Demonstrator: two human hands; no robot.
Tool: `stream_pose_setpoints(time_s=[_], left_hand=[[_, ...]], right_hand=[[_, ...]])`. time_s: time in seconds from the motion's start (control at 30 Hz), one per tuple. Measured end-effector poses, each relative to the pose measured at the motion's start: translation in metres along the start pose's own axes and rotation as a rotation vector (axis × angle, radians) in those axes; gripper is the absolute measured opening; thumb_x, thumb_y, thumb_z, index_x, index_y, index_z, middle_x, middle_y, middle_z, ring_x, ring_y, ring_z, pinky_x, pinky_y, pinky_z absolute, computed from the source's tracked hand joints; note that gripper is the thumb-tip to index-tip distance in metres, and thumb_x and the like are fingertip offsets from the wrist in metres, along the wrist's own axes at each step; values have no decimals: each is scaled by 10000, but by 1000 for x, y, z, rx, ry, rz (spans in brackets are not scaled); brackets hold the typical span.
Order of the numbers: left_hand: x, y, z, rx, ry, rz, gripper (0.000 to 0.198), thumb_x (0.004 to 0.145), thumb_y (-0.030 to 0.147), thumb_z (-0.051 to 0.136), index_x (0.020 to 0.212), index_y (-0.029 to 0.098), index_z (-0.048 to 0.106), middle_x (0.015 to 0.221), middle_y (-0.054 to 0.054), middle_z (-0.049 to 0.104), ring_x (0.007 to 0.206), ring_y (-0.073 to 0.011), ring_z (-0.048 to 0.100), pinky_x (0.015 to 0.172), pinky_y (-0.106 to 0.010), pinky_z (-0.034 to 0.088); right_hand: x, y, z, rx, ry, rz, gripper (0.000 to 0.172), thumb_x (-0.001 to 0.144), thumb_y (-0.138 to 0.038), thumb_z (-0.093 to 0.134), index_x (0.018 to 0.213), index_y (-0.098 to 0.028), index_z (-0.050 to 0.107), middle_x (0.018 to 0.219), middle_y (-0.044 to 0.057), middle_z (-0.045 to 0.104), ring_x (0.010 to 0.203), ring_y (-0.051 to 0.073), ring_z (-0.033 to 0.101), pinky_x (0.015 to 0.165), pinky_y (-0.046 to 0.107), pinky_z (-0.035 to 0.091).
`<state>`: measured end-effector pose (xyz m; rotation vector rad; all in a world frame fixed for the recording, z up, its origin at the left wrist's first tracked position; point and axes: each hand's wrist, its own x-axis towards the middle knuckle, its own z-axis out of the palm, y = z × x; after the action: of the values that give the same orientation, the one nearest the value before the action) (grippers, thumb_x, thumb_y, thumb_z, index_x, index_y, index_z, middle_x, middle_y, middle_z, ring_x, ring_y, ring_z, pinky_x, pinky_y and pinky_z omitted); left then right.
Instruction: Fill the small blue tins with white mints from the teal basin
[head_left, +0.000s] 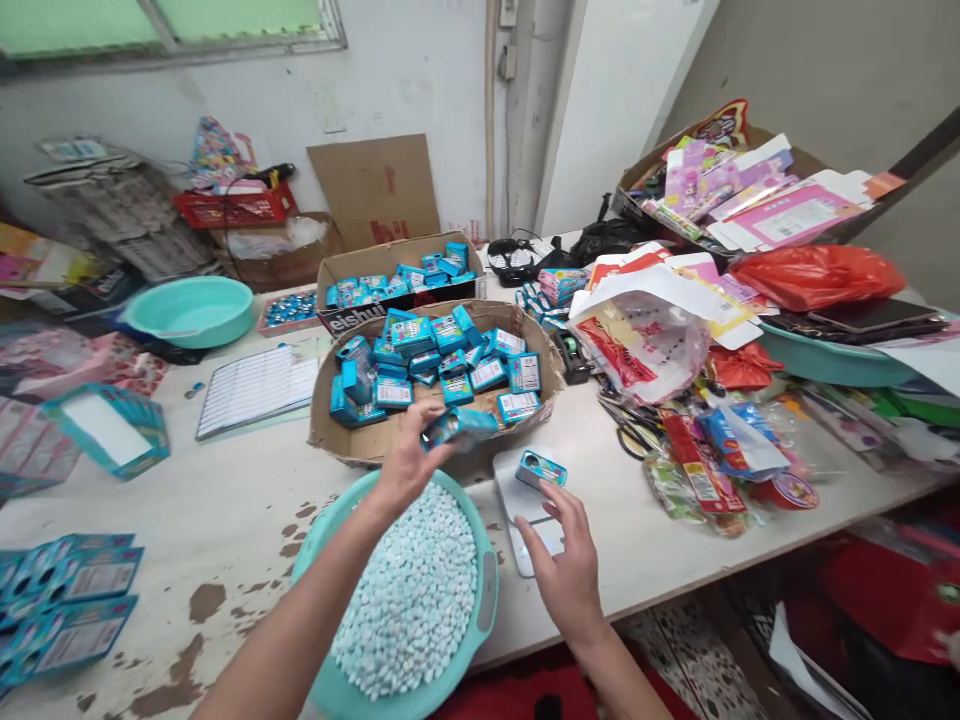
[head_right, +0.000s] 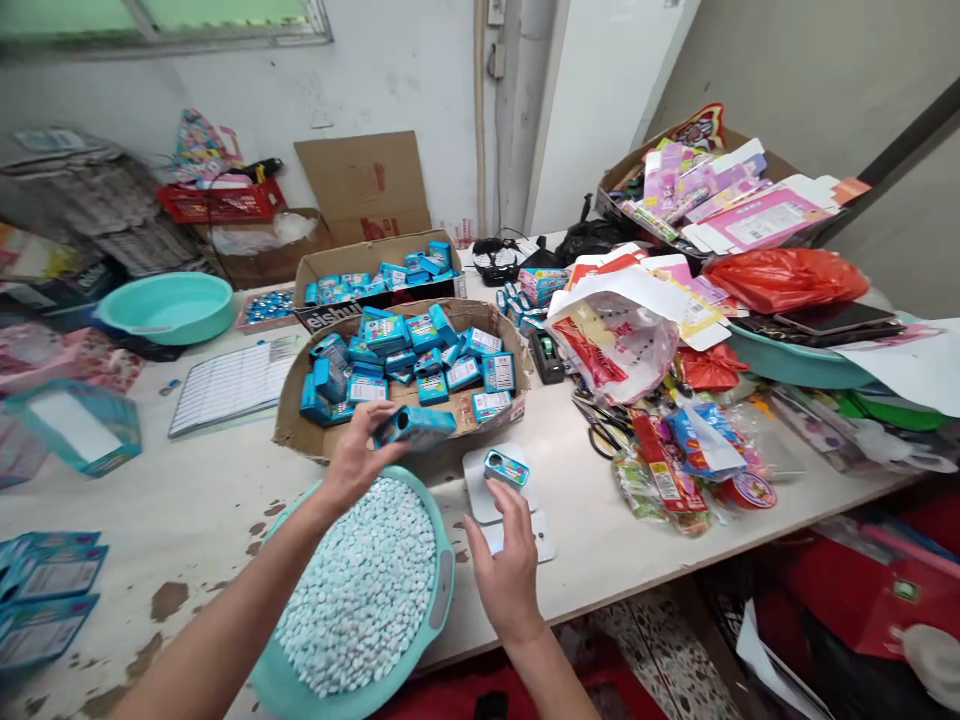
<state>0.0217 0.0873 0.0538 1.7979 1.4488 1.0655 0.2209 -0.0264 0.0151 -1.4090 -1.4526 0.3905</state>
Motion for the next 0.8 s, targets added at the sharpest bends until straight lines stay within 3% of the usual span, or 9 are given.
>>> stream_pose_setpoints(time_s=[0.13,0.23,0.3,0.37,0.43,0.5,0.57,0.63,0.8], left_hand=[[-77,43,-7,-191,43,-307,441,721,335,671,1122,230,523,1036,-52,627,926,-193,608,796,-310,484],[-116,46,-14,-368,-83,-449,433,750,421,632,1126,215,574,951,-59,656,815,-195,624,722,-314,504],[-126,25,-23,-350,-81,-427,396,802,463,552,1101,209,608,917,-65,671,850,-217,627,793,-354,494],[-127,-13,-30,-127,48,-368,389,816,481,516,1066,205,625,969,-85,671,963,-258,605,895,-413,450],[-126,-57,-30,174,119,-273,400,779,484,548,1025,182,638,1076,-125,643,1084,-312,545,980,-473,378],[-126,-95,-22,354,40,-221,416,791,462,524,1052,156,631,1137,-158,610,1123,-331,512,1004,-496,346],[-128,-117,-9,476,-29,-216,406,821,436,486,1084,158,621,1167,-160,583,1146,-321,489,1007,-487,340],[-130,-121,3,546,-82,-256,388,849,433,450,1083,176,623,1130,-140,583,1127,-296,495,983,-453,363],[-130,-97,19,546,-205,-456,445,811,548,472,1051,203,620,999,-105,581,933,-262,568,820,-375,428]], right_hand=[[-21,-40,29,-62,-140,-191,732,798,-327,660,1418,-184,297,1408,181,385,1325,354,330,1018,575,372],[-33,-49,42,19,-221,-27,639,769,-370,682,1324,-176,432,1307,167,513,1233,339,457,973,522,429],[-38,-50,42,146,-279,200,415,771,-356,679,1138,-194,569,1083,103,649,1011,270,603,869,419,503],[-42,-53,36,294,-385,364,272,751,-327,695,979,-198,622,914,44,681,849,218,634,780,338,521],[-49,-58,28,422,-476,439,262,709,-298,723,926,-186,629,876,28,679,813,203,629,749,302,515],[-59,-62,22,529,-523,520,323,672,-268,743,959,-185,621,880,23,680,817,202,629,752,296,511],[-68,-64,19,638,-517,629,391,661,-257,743,1019,-193,601,902,21,686,832,204,635,774,310,511],[-75,-62,20,724,-482,713,412,660,-275,746,1035,-200,593,927,25,691,850,213,642,794,330,513],[-72,-49,27,722,-360,773,411,664,-377,758,991,-192,592,934,47,696,864,232,645,802,358,519]])
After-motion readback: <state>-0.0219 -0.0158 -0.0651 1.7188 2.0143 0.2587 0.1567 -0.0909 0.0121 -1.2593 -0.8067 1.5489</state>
